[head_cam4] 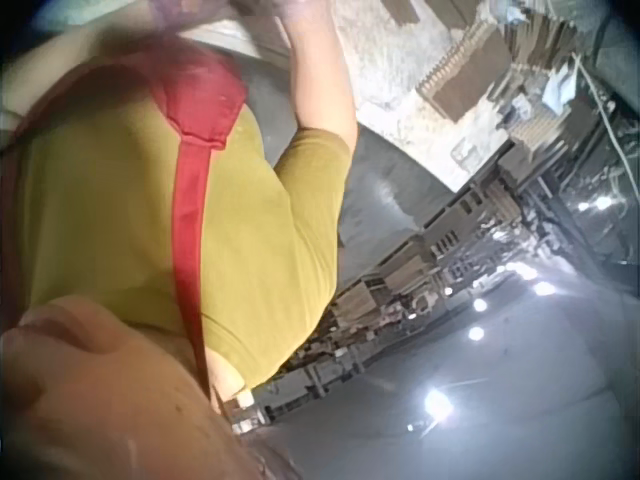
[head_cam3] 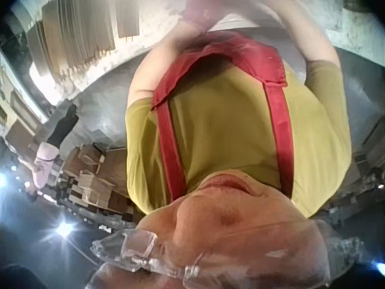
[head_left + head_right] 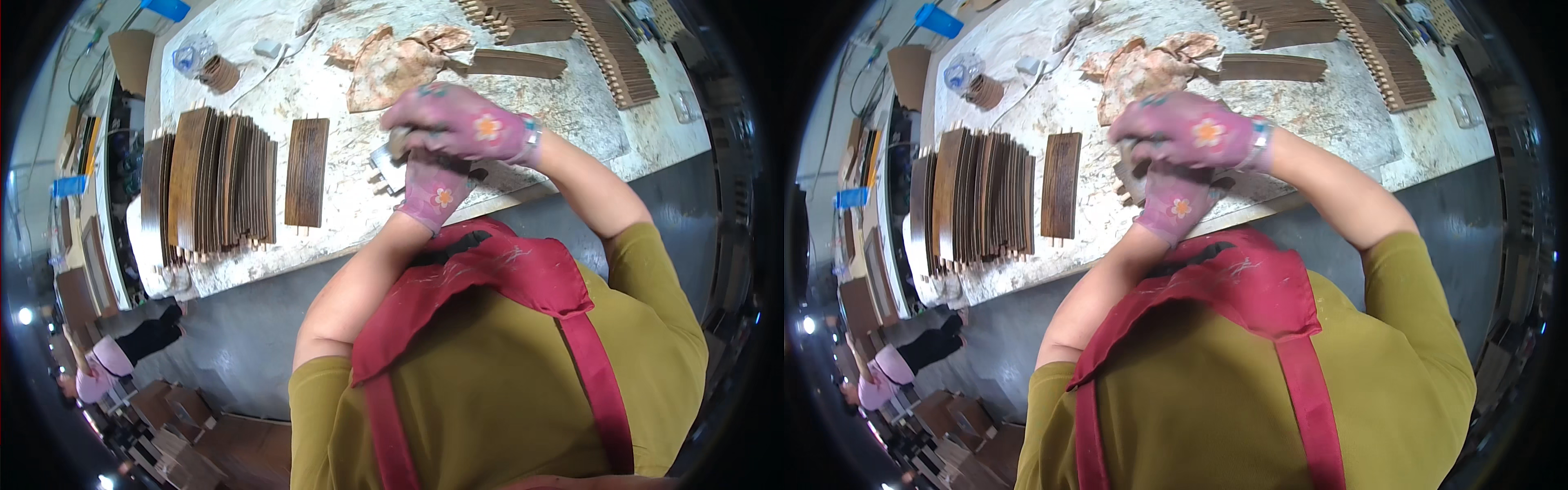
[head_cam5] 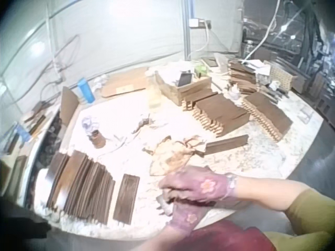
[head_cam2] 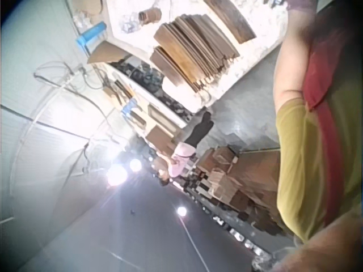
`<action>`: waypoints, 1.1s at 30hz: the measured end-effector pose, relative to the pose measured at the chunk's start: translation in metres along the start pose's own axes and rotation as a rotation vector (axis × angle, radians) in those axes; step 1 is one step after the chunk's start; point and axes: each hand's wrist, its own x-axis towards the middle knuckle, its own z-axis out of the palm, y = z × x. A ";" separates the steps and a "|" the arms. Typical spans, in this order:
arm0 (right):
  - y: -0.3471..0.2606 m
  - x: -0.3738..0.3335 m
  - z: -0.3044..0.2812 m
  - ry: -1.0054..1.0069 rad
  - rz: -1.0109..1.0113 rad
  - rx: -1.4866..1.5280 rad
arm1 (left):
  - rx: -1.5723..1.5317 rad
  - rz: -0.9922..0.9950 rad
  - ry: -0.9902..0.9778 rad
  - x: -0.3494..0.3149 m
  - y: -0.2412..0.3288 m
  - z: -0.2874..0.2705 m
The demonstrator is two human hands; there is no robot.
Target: The person uses a small block to sand the edges and surfaces of wooden pieces by hand, moving each piece aside to form stacks on a workbench.
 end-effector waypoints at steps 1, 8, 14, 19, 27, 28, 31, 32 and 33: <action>0.002 0.010 0.007 -0.138 -0.045 -0.037 | -0.025 0.036 0.130 0.004 -0.006 0.019; -0.019 0.041 0.057 -0.314 -0.059 -0.535 | -0.099 0.010 0.585 0.005 -0.005 0.034; 0.056 0.061 0.032 -0.053 -0.139 -0.362 | 0.134 0.080 0.338 0.002 -0.006 0.013; 0.045 -0.001 -0.030 0.347 0.128 -0.059 | 0.095 0.029 0.418 -0.012 -0.021 -0.019; 0.031 -0.126 -0.070 1.001 0.506 0.262 | -0.245 0.155 0.294 -0.014 -0.013 -0.090; 0.029 -0.135 -0.064 1.030 0.580 0.308 | -0.235 0.076 0.157 -0.013 -0.014 -0.099; 0.018 -0.136 -0.043 1.006 0.821 0.386 | -0.256 0.060 -0.011 -0.001 -0.041 -0.092; 0.022 -0.138 -0.037 0.965 0.793 0.314 | -0.123 0.061 0.024 0.003 -0.042 -0.087; 0.031 -0.141 -0.027 0.925 0.762 0.245 | 0.012 0.062 0.060 0.006 -0.040 -0.083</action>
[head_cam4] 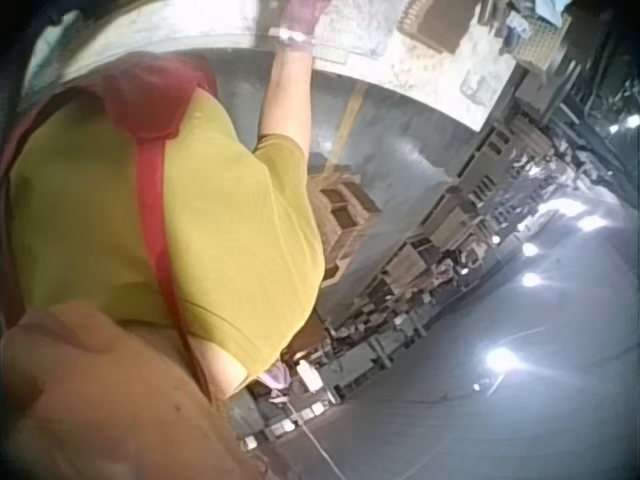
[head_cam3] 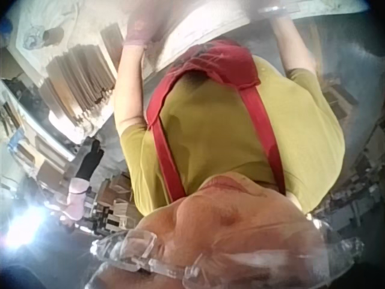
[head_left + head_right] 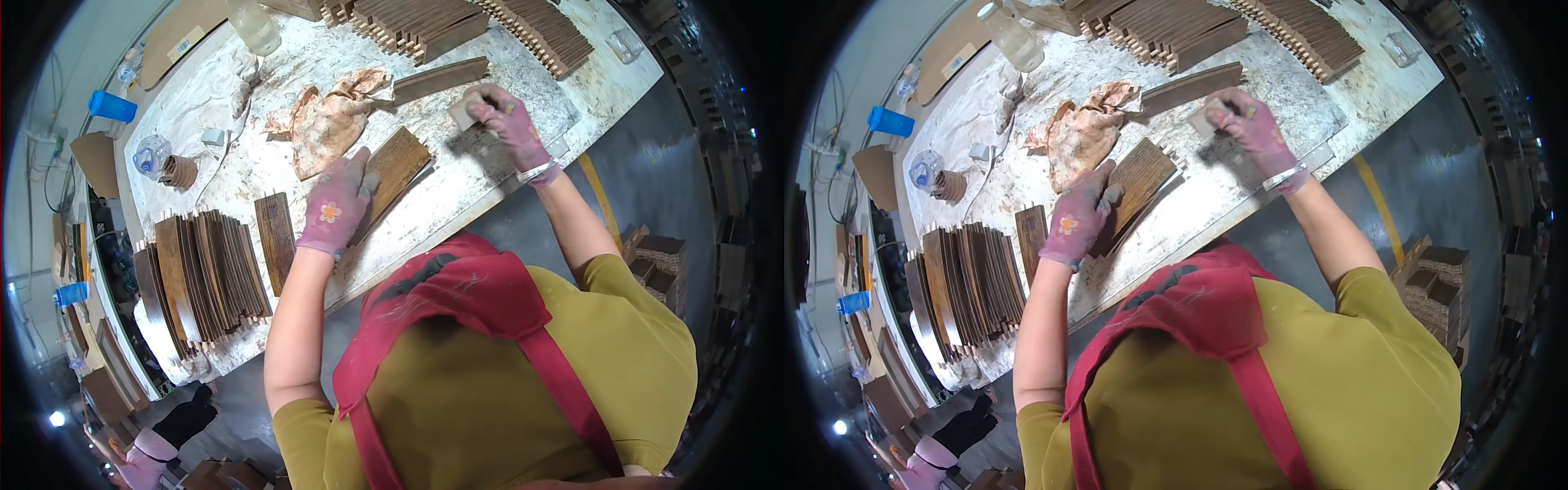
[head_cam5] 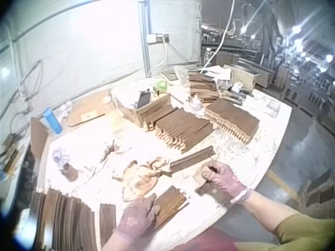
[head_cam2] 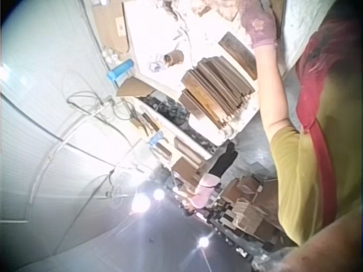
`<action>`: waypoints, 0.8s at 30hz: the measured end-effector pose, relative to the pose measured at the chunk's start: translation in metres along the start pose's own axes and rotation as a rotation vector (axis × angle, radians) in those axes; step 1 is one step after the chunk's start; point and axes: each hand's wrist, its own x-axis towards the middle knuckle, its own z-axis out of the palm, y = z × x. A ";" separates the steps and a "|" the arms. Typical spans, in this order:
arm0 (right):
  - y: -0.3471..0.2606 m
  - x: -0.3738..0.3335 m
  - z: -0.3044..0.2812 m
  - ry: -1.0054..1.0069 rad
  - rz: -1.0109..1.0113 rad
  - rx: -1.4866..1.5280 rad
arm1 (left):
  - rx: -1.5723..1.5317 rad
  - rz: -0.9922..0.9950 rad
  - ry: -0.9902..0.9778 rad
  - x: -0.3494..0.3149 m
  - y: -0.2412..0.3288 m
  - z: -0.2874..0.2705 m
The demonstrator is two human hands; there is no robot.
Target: The person uses a small block to sand the edges and surfaces of wooden pieces by hand, moving each piece aside to form stacks on a workbench.
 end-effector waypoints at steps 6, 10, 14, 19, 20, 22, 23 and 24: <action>-0.012 0.007 0.047 -0.119 0.026 -0.189 | 0.162 0.054 0.160 -0.014 0.002 0.039; -0.014 0.009 0.064 -0.122 -0.075 -0.297 | 0.219 0.036 0.191 -0.016 0.008 0.044; -0.011 -0.006 0.061 -0.161 -0.039 -0.329 | 0.224 0.008 0.158 -0.014 0.009 0.042; -0.032 -0.035 0.016 -0.429 -0.006 -0.477 | 0.365 0.131 0.239 -0.019 0.016 0.037; -0.034 -0.033 0.014 -0.367 -0.005 -0.461 | 0.454 0.196 0.283 -0.019 0.022 0.039; -0.044 -0.013 0.023 -0.322 -0.229 -0.391 | 0.175 0.274 0.324 -0.027 0.019 0.069; -0.063 -0.003 0.041 -0.351 -0.209 -0.411 | 0.203 0.269 0.329 -0.029 0.019 0.073; -0.070 0.004 0.062 -0.378 -0.259 -0.370 | 0.232 0.264 0.338 -0.029 0.019 0.076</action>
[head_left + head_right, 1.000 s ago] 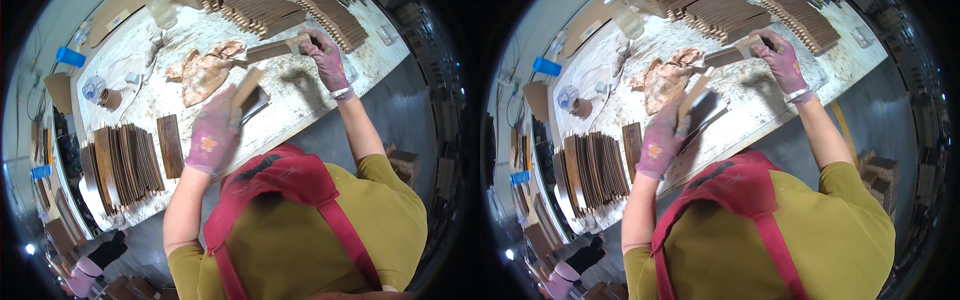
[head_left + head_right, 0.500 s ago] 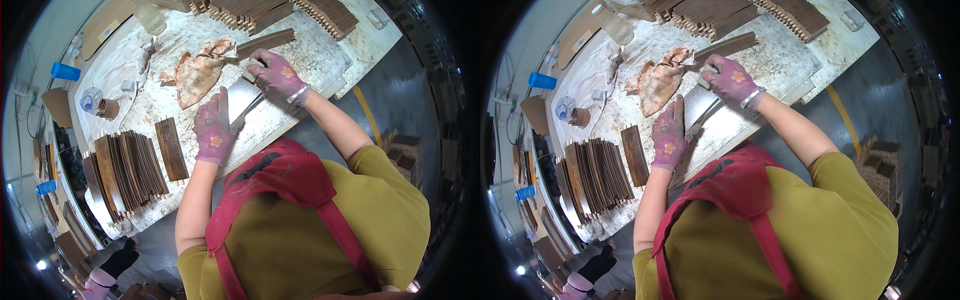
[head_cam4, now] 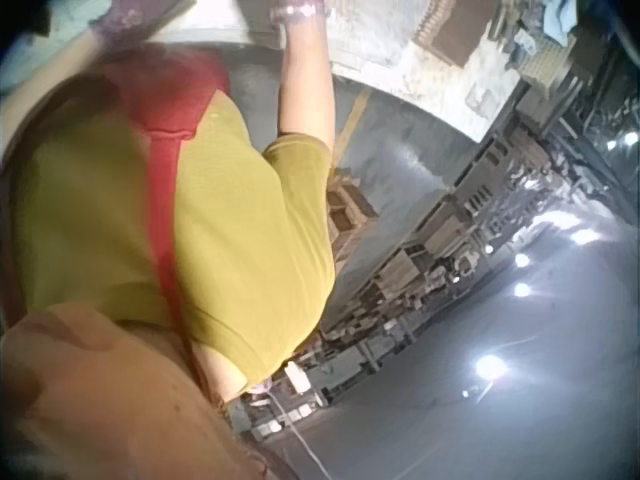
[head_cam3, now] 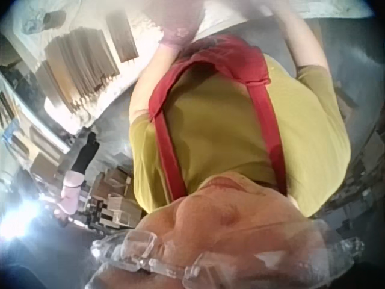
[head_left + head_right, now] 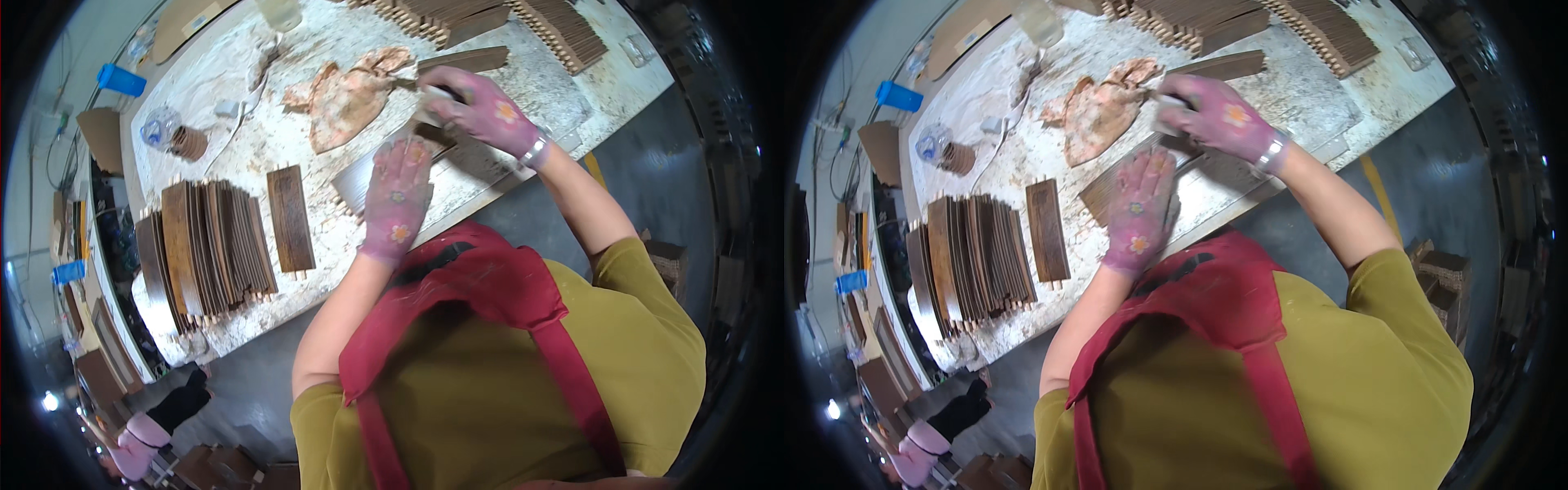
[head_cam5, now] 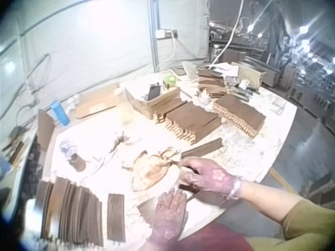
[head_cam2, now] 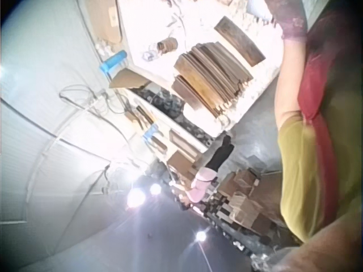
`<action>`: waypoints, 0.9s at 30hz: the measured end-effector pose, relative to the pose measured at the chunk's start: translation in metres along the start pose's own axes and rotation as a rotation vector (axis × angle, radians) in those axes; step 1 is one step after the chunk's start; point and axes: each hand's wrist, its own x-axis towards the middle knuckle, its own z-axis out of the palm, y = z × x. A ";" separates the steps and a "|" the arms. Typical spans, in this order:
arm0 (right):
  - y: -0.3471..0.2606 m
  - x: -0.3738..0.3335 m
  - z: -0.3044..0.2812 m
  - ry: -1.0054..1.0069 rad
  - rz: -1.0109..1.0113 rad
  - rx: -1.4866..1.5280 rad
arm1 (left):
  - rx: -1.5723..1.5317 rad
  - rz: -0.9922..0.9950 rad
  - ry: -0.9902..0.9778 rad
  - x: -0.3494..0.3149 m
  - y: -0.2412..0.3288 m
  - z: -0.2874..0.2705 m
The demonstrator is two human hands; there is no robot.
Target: The person uses a small block to sand the edges and surfaces of wooden pieces by hand, moving each piece aside to form stacks on a workbench.
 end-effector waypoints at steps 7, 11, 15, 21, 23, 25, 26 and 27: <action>-0.043 0.067 0.120 -0.421 -0.266 -0.057 | 0.216 0.007 0.064 -0.004 0.001 0.014; -0.029 0.074 0.121 -0.456 -0.336 -0.080 | 0.120 -0.018 0.089 -0.002 0.002 0.011; 0.012 0.067 0.067 -0.411 -0.342 -0.111 | 0.015 -0.023 0.250 -0.005 -0.002 0.015; 0.041 0.049 -0.025 -0.370 -0.117 -0.511 | -0.038 -0.007 0.323 -0.002 0.000 0.017; 0.034 0.053 0.005 -0.297 -0.382 -0.391 | 0.001 -0.001 0.349 -0.003 0.000 0.019; 0.002 0.053 0.042 -0.339 -0.508 -0.194 | 0.060 -0.065 0.274 -0.009 0.007 0.015; -0.023 0.047 0.062 -0.420 -0.507 -0.060 | 0.089 -0.094 0.238 -0.010 0.009 0.013; -0.035 0.044 0.078 -0.460 -0.622 -0.037 | 0.127 -0.218 0.152 -0.014 0.012 0.038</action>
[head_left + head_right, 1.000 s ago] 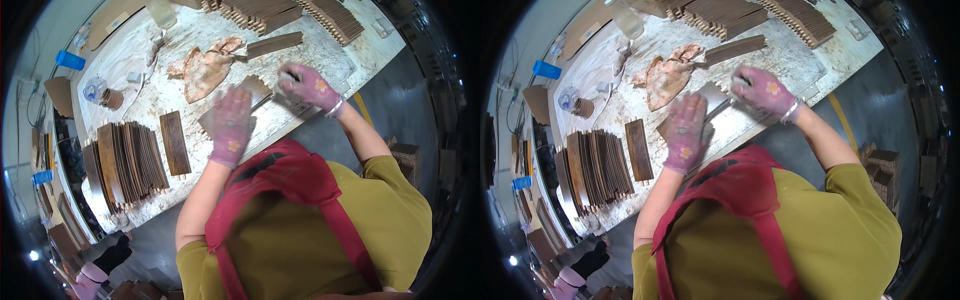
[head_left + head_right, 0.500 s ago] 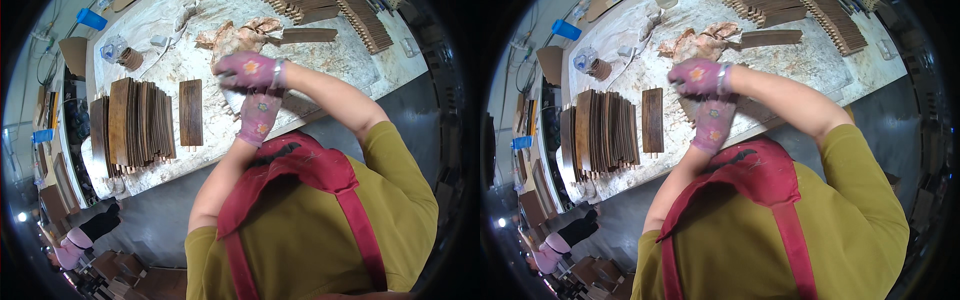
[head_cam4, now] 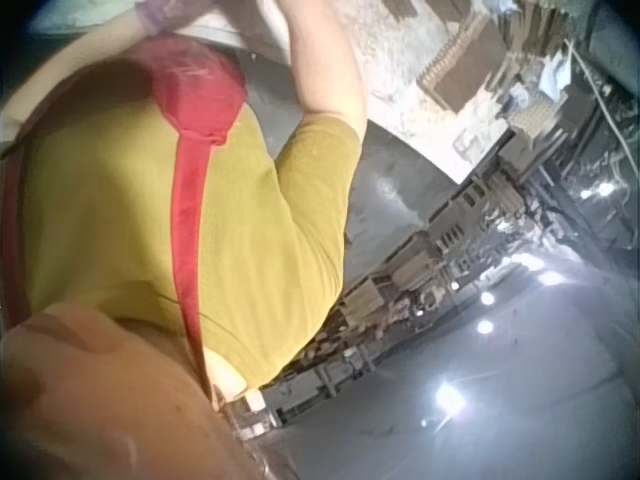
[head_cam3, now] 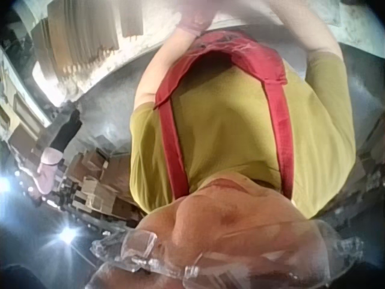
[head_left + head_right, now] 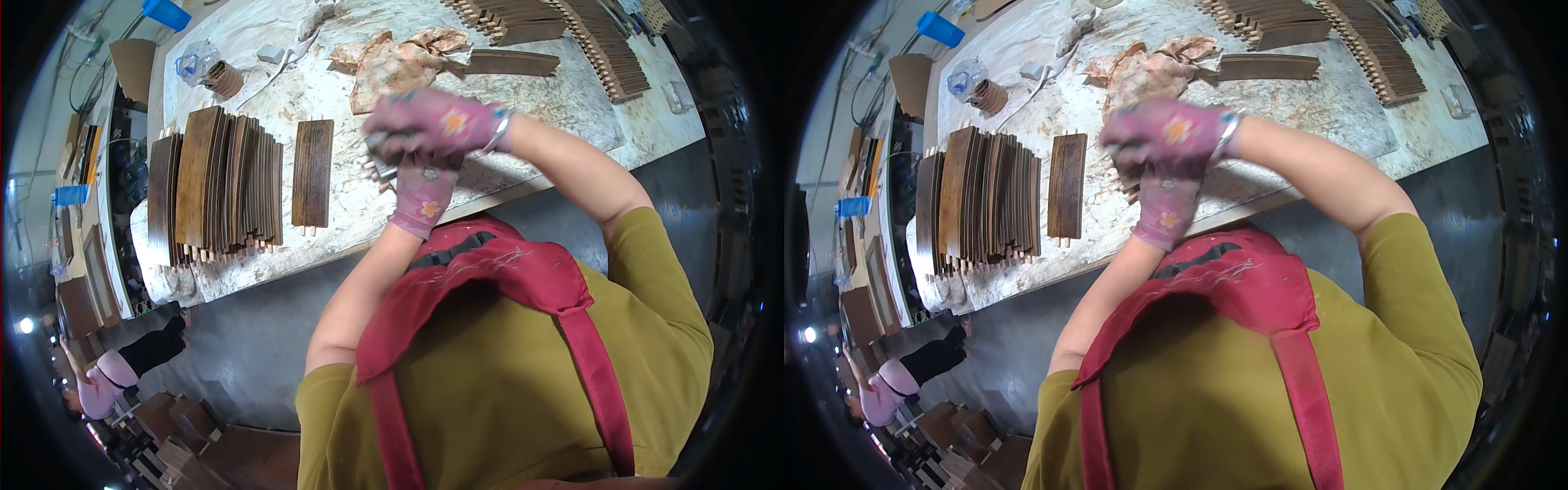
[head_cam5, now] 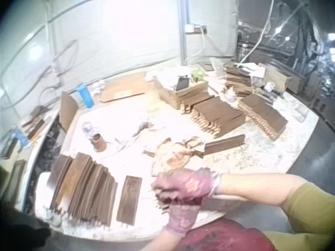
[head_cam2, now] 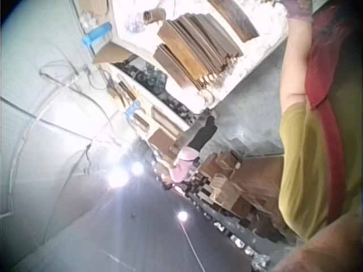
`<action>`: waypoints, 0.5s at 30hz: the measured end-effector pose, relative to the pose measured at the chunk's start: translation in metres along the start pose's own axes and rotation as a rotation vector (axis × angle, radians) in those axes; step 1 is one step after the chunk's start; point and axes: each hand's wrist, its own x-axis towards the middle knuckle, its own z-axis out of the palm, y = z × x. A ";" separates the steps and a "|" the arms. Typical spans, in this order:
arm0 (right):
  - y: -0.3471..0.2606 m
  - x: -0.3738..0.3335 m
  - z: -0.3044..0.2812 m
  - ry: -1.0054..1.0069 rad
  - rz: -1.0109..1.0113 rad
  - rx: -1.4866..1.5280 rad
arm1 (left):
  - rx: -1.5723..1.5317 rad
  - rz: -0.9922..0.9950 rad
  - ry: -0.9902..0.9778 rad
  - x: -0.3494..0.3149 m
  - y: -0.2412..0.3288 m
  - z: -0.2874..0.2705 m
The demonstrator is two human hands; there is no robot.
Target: The person uses a small block to sand the edges and surfaces of wooden pieces by hand, moving each piece aside to form stacks on a workbench.
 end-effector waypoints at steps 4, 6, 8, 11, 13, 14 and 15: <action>-0.008 0.020 0.036 -0.335 -0.150 -0.200 | 0.005 -0.036 0.074 -0.015 -0.001 0.036; 0.008 0.032 0.039 -0.308 -0.010 -0.052 | 0.060 -0.033 -0.054 -0.010 0.004 0.017; 0.007 0.040 0.023 -0.247 -0.049 -0.198 | -0.042 0.005 -0.041 0.001 0.005 -0.004; 0.027 0.046 0.005 -0.095 0.363 -0.022 | -0.136 0.045 0.157 0.010 0.003 -0.001; 0.048 0.018 -0.010 0.261 0.167 -0.054 | -0.164 0.070 0.124 0.018 0.003 -0.024; 0.051 0.006 -0.019 0.354 0.269 -0.016 | -0.215 0.025 0.074 0.020 0.000 -0.034; 0.061 -0.007 -0.024 0.440 0.355 0.248 | -0.274 -0.018 0.027 0.022 -0.005 -0.043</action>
